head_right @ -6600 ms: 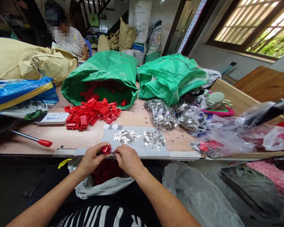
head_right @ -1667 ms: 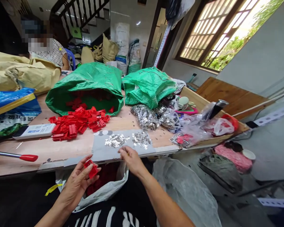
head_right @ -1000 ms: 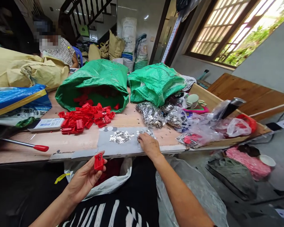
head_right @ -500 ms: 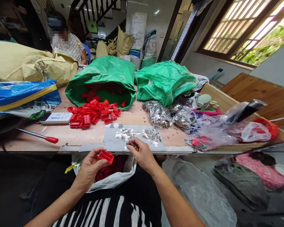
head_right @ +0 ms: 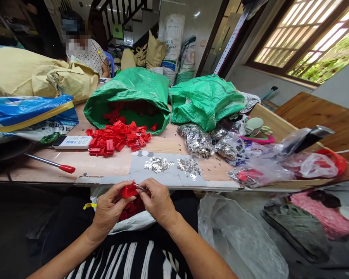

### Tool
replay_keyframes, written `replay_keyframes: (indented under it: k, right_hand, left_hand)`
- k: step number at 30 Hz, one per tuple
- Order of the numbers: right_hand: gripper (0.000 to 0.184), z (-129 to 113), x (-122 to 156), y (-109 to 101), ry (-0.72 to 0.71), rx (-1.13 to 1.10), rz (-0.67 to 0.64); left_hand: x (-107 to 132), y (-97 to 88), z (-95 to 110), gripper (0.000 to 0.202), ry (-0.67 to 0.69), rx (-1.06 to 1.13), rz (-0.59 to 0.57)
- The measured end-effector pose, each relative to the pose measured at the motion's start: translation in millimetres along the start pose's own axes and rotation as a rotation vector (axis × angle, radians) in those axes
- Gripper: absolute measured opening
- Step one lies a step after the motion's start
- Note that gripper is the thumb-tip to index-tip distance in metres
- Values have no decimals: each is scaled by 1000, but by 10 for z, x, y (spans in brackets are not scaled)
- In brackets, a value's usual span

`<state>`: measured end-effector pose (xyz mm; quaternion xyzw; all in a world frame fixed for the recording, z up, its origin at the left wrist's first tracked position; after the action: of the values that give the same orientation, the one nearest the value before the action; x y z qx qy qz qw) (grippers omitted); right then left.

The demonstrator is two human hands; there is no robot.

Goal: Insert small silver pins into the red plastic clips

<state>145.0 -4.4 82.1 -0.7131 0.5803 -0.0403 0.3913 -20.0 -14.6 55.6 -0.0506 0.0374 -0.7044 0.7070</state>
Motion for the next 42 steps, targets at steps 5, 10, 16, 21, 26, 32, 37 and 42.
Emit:
replay_keyframes:
  k: [5, 10, 16, 21, 26, 32, 37, 42]
  right_hand:
    - [7, -20, 9, 9, -69, 32, 24]
    - [11, -40, 21, 36, -103, -32, 18]
    - [14, -10, 22, 1, 12, -217, -15]
    - [16, 68, 16, -59, 227, -355, -3]
    - [19, 63, -7, -19, 291, -503, -45]
    - [35, 125, -13, 66, 396, -695, -112]
    - [42, 170, 40, 103, 470, -836, -146]
    - [48, 193, 112, 127, 549, -1001, -196]
  left_hand:
    - [14, 18, 29, 34, -12, 44, 13]
    - [32, 31, 68, 32, -62, 134, 38]
    - [50, 36, 43, 32, -84, 216, 58]
    - [52, 40, 50, 34, -116, 259, 76]
    - [68, 32, 80, 33, -78, 185, 36]
    - [82, 44, 83, 32, -72, 171, 4]
    - [68, 51, 49, 32, -82, 129, -20]
    - [75, 49, -6, 31, -87, 114, -56]
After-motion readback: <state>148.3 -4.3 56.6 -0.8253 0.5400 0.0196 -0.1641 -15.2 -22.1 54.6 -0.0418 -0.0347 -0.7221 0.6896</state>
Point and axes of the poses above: each hand's wrist, its own x-axis away from the middle knuckle, its own y-axis out of the palm, z = x × y, the point moved 1 cm from there along -x, towards the middle knuckle, and after that the axes turned 9 degrees about -y, right-handed, at the moved point
